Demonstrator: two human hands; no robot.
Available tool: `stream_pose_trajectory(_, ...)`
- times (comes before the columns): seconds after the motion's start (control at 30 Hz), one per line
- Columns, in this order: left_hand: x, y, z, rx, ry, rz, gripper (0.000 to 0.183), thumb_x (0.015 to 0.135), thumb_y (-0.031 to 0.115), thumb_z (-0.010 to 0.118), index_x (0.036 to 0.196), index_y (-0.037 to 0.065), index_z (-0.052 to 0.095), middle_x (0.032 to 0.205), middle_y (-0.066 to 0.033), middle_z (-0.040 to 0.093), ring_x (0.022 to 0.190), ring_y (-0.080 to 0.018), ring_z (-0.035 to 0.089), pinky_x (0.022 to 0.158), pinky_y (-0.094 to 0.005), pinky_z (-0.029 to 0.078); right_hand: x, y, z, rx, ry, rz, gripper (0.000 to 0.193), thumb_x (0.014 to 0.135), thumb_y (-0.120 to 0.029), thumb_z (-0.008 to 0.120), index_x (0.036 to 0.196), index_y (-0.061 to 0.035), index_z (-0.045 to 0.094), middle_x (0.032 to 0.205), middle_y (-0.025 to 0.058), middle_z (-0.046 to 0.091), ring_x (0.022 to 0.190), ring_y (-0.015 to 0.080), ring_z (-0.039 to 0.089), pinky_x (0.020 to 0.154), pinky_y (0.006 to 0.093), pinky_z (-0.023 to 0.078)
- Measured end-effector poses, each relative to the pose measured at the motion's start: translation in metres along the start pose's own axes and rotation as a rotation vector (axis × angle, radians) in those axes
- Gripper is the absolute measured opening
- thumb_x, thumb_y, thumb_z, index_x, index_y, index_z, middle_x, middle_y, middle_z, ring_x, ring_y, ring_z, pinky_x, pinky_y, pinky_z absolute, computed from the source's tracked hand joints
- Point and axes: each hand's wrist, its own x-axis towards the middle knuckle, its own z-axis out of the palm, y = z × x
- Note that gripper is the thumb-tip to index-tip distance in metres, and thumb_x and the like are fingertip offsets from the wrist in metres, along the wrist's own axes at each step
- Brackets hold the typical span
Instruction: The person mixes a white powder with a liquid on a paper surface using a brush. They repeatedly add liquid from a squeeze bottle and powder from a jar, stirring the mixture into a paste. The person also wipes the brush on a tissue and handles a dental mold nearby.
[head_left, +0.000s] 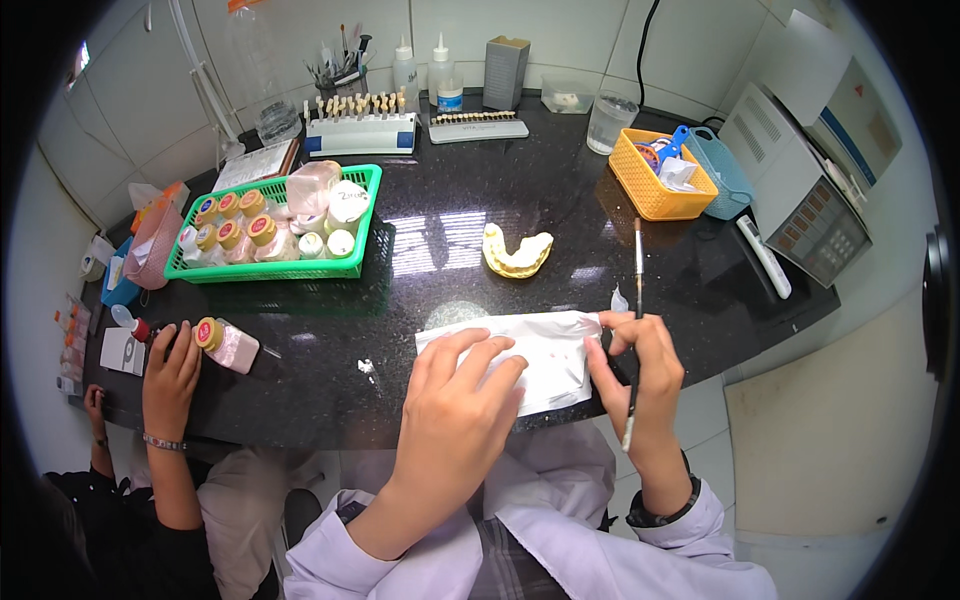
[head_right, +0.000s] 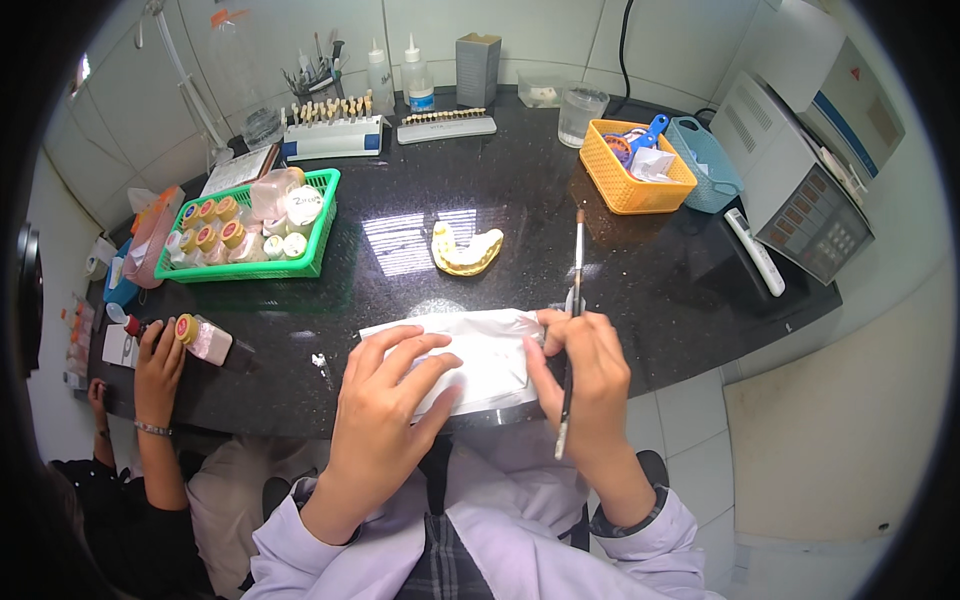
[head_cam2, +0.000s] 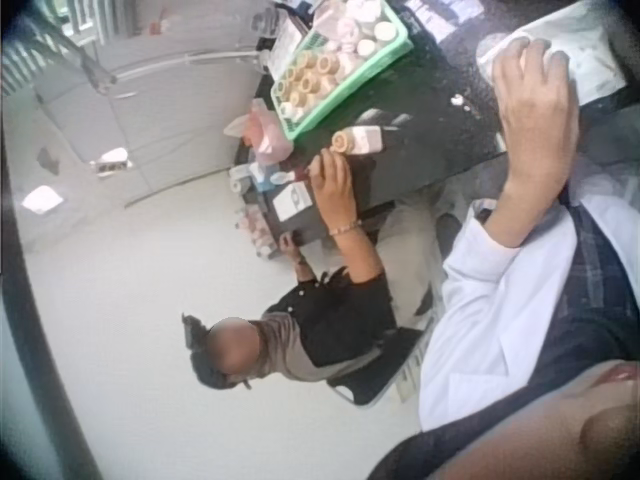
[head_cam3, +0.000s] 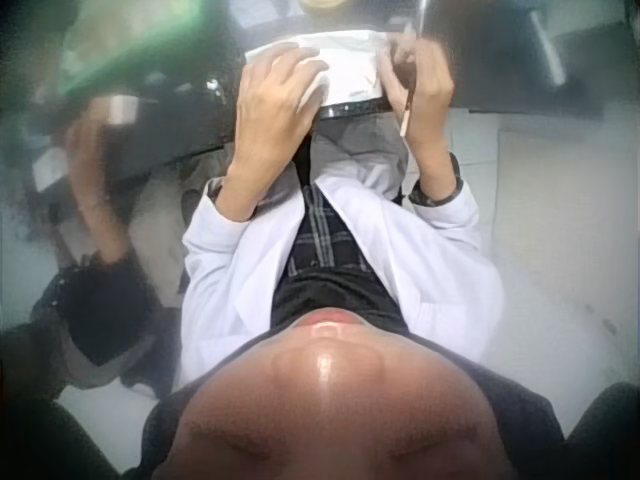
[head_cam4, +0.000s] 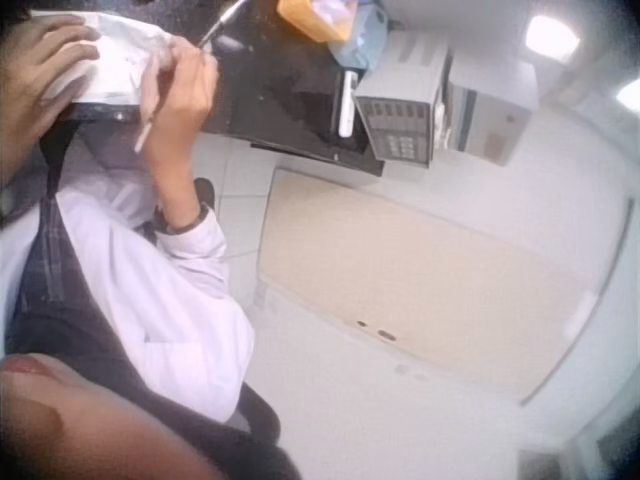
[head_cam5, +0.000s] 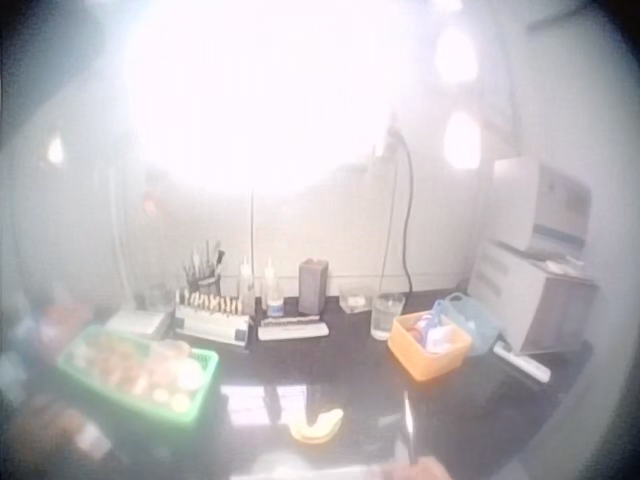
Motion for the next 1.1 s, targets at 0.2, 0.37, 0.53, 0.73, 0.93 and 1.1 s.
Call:
stream_pose_trajectory(0.2, -0.004, -0.007, 0.0, 0.032, -0.113, 0.01, 0.02, 0.08, 0.005, 0.066, 0.1, 0.009, 0.066, 0.112, -0.0036, 0.065, 0.112, -0.0249, 0.056, 0.104, -0.0467, 0.037, 0.01, -0.005, -0.012, -0.085, -0.041, 0.02, 0.024, 0.073, 0.003, 0.073, 0.076, -0.005, 0.051, 0.091, 0.0073, 0.07, 0.086, 0.0255, 0.059, 0.079, 0.0362, 0.041)
stream_pose_trajectory(0.37, -0.006, -0.008, -0.005, 0.005, -0.175, -0.026, 0.018, 0.082, 0.004, 0.064, 0.098, 0.01, 0.066, 0.112, -0.0019, 0.065, 0.108, -0.0213, 0.058, 0.11, -0.0485, 0.032, 0.01, -0.006, -0.023, -0.11, 0.003, 0.011, 0.024, 0.074, 0.003, 0.073, 0.075, -0.0054, 0.051, 0.096, 0.0068, 0.072, 0.091, 0.0246, 0.058, 0.081, 0.0352, 0.04)
stream_pose_trajectory(0.53, -0.008, -0.006, -0.008, -0.008, -0.182, -0.046, 0.018, 0.082, 0.004, 0.063, 0.099, 0.01, 0.066, 0.112, -0.0018, 0.065, 0.107, -0.0209, 0.059, 0.111, -0.0489, 0.03, 0.0, -0.014, -0.033, -0.066, -0.174, -0.025, 0.021, 0.069, 0.005, 0.071, 0.08, -0.0078, 0.058, 0.088, 0.0012, 0.07, 0.088, 0.0211, 0.056, 0.078, 0.0342, 0.037)
stream_pose_trajectory(0.73, -0.009, -0.006, -0.009, -0.027, -0.176, -0.052, 0.018, 0.083, 0.005, 0.063, 0.101, 0.01, 0.066, 0.112, -0.0019, 0.065, 0.107, -0.0211, 0.059, 0.111, -0.049, 0.029, -0.008, -0.015, -0.017, -0.077, -0.365, -0.157, 0.045, 0.064, -0.001, 0.072, 0.108, -0.0074, 0.066, 0.072, -0.0008, 0.058, 0.09, 0.0192, 0.056, 0.081, 0.0356, 0.035)
stream_pose_trajectory(0.93, -0.011, -0.008, -0.007, -0.044, -0.168, -0.061, 0.019, 0.083, 0.005, 0.064, 0.101, 0.01, 0.066, 0.113, -0.0017, 0.065, 0.107, -0.0212, 0.059, 0.111, -0.0492, 0.029, -0.007, -0.014, -0.017, -0.015, -0.413, -0.079, 0.035, 0.065, -0.001, 0.07, 0.099, -0.0063, 0.067, 0.073, -0.0012, 0.06, 0.089, 0.0189, 0.055, 0.078, 0.035, 0.035)
stream_pose_trajectory(1.1, -0.011, -0.007, -0.007, -0.048, -0.162, -0.056, 0.019, 0.082, 0.005, 0.064, 0.1, 0.01, 0.066, 0.112, -0.0017, 0.065, 0.107, -0.021, 0.059, 0.11, -0.0491, 0.03, -0.015, -0.002, -0.02, 0.023, -0.266, 0.077, 0.034, 0.065, 0.0, 0.069, 0.098, -0.0061, 0.069, 0.071, -0.002, 0.06, 0.088, 0.0183, 0.055, 0.078, 0.0341, 0.035)
